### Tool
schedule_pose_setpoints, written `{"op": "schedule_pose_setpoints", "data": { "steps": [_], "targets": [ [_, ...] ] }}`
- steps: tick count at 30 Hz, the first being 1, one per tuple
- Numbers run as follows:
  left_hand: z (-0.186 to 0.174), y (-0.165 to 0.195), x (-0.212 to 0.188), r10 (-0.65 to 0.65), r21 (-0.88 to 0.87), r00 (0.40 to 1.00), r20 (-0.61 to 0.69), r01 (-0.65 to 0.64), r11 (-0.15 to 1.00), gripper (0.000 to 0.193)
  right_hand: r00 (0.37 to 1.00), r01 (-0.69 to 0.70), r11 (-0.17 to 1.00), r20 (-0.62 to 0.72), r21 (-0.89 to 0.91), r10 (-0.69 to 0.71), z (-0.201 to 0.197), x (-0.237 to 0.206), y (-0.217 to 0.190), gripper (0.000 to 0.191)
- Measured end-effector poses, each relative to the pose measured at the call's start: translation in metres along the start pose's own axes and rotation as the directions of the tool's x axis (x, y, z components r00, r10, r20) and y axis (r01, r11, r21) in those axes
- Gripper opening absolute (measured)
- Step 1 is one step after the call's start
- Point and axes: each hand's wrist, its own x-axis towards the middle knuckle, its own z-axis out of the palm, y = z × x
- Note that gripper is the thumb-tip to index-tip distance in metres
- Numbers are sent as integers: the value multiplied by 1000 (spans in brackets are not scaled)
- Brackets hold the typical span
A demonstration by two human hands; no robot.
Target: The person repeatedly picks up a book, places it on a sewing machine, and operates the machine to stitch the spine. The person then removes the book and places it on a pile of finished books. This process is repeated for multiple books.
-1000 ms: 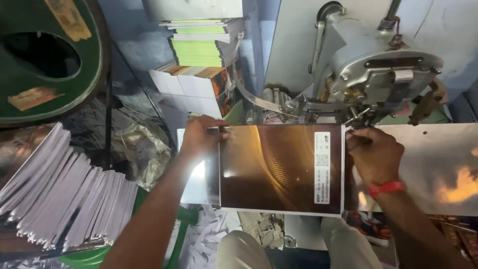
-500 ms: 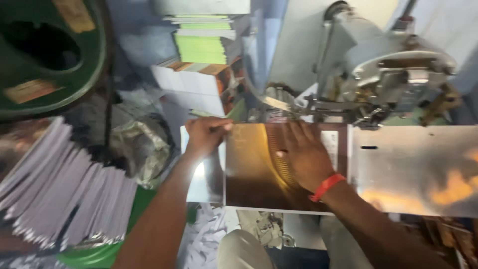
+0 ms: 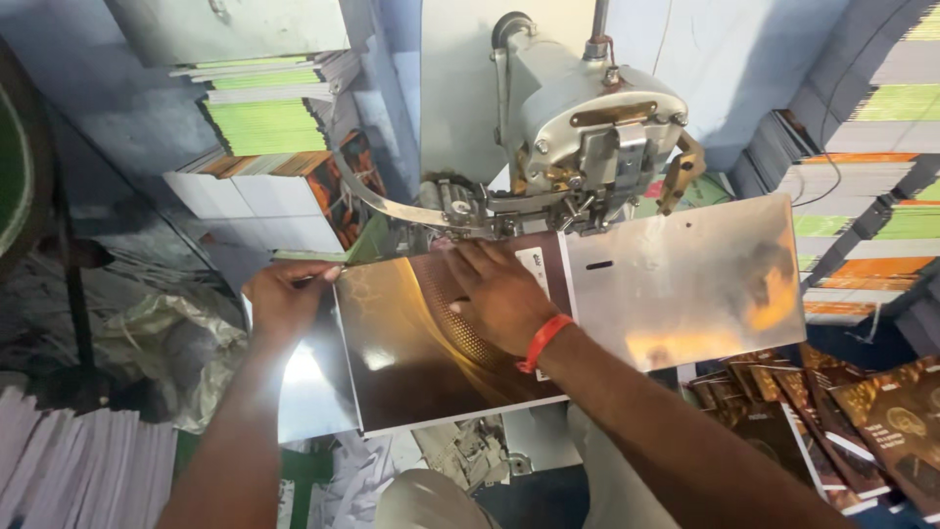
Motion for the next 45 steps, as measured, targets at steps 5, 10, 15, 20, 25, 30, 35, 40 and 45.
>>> {"op": "schedule_pose_setpoints", "data": {
  "steps": [5,10,15,20,25,30,35,40,45],
  "targets": [
    [-1,9,-3,59,-59,998,-23,-60,996,17,994,-39,995,-102,-91,30,5,-24,23,65],
    [4,3,3,125,-36,992,-25,-126,991,15,943,-75,995,-320,58,90,-1,-46,43,50],
    [4,-7,3,40,-210,998,39,-31,977,14,920,-45,998,-392,-54,20,-13,-47,41,49],
    [-11,-10,0,-61,-170,987,150,87,982,36,952,-85,995,-299,-43,68,-28,-35,31,48],
    [-11,-8,-2,152,-97,988,40,-148,984,33,946,-59,997,-322,-47,40,-36,-33,28,46],
    [-1,-14,-3,99,-14,995,-21,-99,995,25,943,-26,996,-332,-83,-3,-32,-37,34,49],
    [0,-17,-2,204,107,977,-58,-197,975,24,946,-7,999,-324,-44,-8,-25,-39,42,49],
    [4,-6,6,233,88,972,-31,-230,969,24,937,-25,1000,-349,-17,18,-23,-38,56,50],
    [22,1,-2,188,232,982,-1,-183,955,19,961,-72,993,-273,-98,43,-21,-55,74,45]
  ]
}}
